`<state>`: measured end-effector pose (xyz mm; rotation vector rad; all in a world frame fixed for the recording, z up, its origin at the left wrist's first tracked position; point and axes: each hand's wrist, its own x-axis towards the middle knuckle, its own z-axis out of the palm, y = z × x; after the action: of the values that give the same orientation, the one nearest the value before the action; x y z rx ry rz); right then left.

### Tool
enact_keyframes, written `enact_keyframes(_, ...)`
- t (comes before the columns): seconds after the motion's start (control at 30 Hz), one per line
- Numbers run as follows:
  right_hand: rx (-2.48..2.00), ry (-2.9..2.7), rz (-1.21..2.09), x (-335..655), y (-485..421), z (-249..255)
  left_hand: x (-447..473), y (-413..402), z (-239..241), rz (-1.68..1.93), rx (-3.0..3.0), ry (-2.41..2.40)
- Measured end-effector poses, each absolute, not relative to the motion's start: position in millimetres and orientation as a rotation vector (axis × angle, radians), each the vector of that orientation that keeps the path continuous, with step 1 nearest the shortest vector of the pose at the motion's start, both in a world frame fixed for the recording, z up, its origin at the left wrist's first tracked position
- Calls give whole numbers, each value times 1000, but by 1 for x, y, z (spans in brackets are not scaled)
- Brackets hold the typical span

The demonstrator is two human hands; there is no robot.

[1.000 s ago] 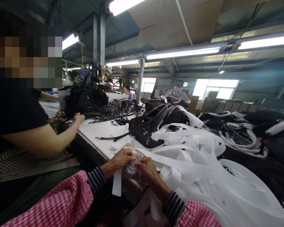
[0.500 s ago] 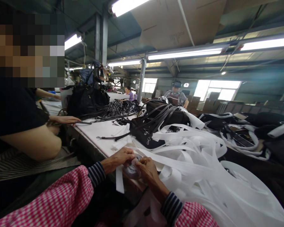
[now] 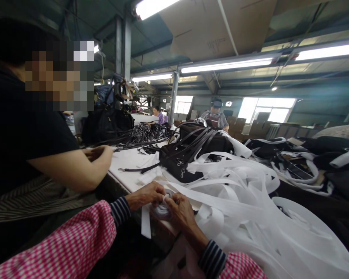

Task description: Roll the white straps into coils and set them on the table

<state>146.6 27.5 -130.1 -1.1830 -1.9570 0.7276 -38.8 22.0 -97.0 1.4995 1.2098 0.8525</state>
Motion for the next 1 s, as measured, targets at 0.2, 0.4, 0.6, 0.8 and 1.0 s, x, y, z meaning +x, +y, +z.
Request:
enact_keyframes(0.2,-1195,-1960,592,145,24,-139,-30,24,-107,956,1562,1286)
enact_keyframes(0.4,-1048,-1965,630,145,21,-135,-26,26,-116,1038,1669,1378)
enact_keyframes(0.6,-929,-1897,704,148,21,-132,-26,29,-116,1034,1762,1489)
enact_keyframes(0.8,-817,-1851,855,149,32,-142,-19,29,-113,994,1825,1580)
enact_keyframes(1.0,-693,-1828,1009,156,26,-143,-23,25,-110,1003,1853,1752)
